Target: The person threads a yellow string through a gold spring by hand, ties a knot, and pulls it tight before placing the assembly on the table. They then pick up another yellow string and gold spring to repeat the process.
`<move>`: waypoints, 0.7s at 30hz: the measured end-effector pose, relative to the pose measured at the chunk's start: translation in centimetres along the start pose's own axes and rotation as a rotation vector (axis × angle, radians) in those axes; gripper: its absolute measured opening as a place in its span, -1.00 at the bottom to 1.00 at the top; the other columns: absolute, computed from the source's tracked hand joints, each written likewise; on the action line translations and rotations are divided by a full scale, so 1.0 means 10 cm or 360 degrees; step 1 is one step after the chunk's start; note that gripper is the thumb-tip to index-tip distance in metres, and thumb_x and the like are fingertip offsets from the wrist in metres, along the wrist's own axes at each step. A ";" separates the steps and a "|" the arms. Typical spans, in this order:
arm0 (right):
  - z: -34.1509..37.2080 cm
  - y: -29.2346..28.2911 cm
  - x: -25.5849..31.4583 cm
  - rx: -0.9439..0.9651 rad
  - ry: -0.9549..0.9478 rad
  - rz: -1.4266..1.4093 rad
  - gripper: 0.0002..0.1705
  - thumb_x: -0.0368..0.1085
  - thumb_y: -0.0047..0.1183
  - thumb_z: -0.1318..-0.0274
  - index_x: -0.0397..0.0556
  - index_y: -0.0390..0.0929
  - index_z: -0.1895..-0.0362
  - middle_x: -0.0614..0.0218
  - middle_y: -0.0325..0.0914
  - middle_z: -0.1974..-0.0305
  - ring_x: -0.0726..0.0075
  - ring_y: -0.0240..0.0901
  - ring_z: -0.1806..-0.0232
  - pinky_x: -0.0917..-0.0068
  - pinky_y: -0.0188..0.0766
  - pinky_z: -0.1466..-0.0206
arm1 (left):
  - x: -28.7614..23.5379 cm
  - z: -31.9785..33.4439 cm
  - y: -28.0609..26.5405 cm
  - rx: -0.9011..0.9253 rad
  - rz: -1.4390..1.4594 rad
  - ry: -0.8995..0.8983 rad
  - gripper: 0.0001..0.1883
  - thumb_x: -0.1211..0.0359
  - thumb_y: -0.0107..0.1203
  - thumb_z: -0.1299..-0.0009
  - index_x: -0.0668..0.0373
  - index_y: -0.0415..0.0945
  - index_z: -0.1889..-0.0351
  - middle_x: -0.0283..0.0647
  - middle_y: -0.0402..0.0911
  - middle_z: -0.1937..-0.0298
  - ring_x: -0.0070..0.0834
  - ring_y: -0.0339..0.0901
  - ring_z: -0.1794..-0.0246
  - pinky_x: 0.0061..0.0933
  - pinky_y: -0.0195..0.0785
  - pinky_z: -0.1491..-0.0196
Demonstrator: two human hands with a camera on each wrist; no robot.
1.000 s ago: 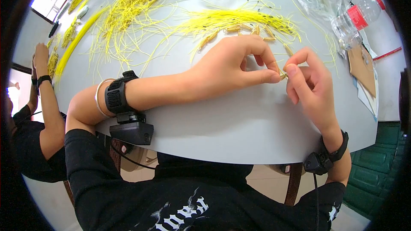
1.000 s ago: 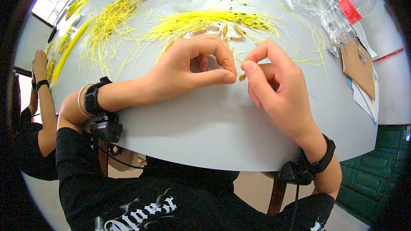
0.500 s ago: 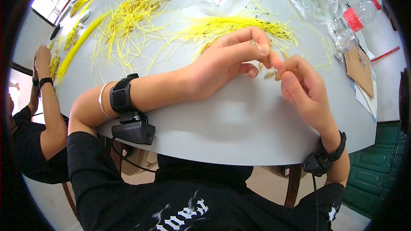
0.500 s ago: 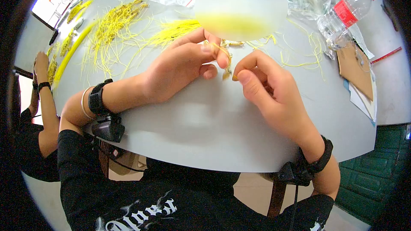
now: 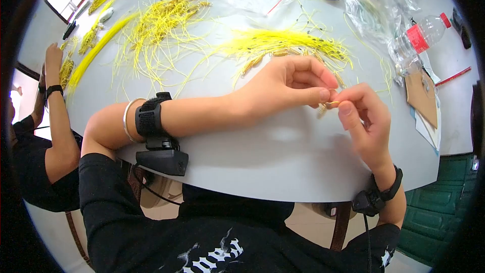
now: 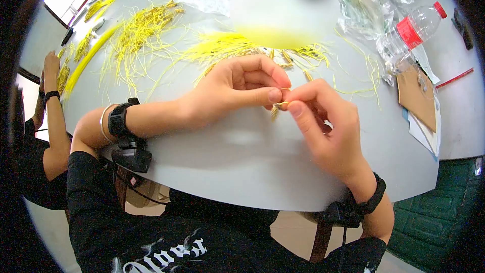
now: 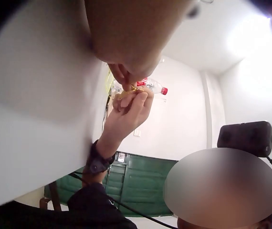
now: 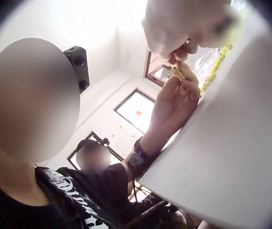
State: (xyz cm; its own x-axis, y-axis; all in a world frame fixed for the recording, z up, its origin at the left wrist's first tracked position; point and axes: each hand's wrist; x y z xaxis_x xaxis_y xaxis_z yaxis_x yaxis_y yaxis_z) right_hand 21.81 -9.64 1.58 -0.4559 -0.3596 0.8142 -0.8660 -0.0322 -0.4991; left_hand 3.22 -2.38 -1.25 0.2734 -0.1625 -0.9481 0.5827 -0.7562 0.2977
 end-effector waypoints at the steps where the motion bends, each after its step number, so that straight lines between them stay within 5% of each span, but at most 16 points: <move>1: -0.01 -0.01 -0.03 -0.0059 -0.0014 -0.0013 -0.95 -0.40 -0.01 -0.13 -0.11 0.44 0.34 0.54 0.40 0.57 0.81 0.15 0.63 0.77 0.02 0.61 | -0.01 0.00 0.00 0.0015 0.0011 0.0009 -0.80 0.39 0.09 -0.31 0.21 0.40 0.14 -0.30 0.54 0.20 -0.62 0.47 0.14 -0.60 0.32 0.04; 6: -0.06 0.03 0.00 -0.0251 -0.0031 0.0070 -0.96 -0.44 0.01 -0.10 -0.11 0.41 0.38 0.56 0.40 0.57 0.87 0.13 0.63 0.81 -0.06 0.63 | -0.04 0.01 0.02 -0.0043 0.0090 -0.0027 -0.78 0.41 0.11 -0.29 0.24 0.39 0.14 -0.28 0.53 0.19 -0.60 0.46 0.12 -0.57 0.32 0.01; 21: -0.26 0.02 0.15 -0.0003 0.0180 0.0068 -0.91 -0.43 0.03 -0.07 -0.11 0.37 0.41 0.56 0.39 0.61 0.84 0.16 0.64 0.79 0.00 0.61 | 0.02 0.01 -0.05 0.0012 0.0222 -0.0015 -0.81 0.42 0.12 -0.29 0.20 0.36 0.22 -0.34 0.49 0.23 -0.66 0.44 0.18 -0.59 0.34 0.12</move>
State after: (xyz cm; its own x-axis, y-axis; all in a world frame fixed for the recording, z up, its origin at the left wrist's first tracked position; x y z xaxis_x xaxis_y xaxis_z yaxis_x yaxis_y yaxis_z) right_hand 20.38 -7.78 3.46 -0.5124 -0.2528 0.8207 -0.8457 -0.0172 -0.5334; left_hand 2.92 -2.11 -1.64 0.3444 -0.2723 -0.8985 0.5336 -0.7306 0.4260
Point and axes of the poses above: each hand's wrist, its own z-axis away from the middle knuckle, its own y-axis out of the palm, x = y × z
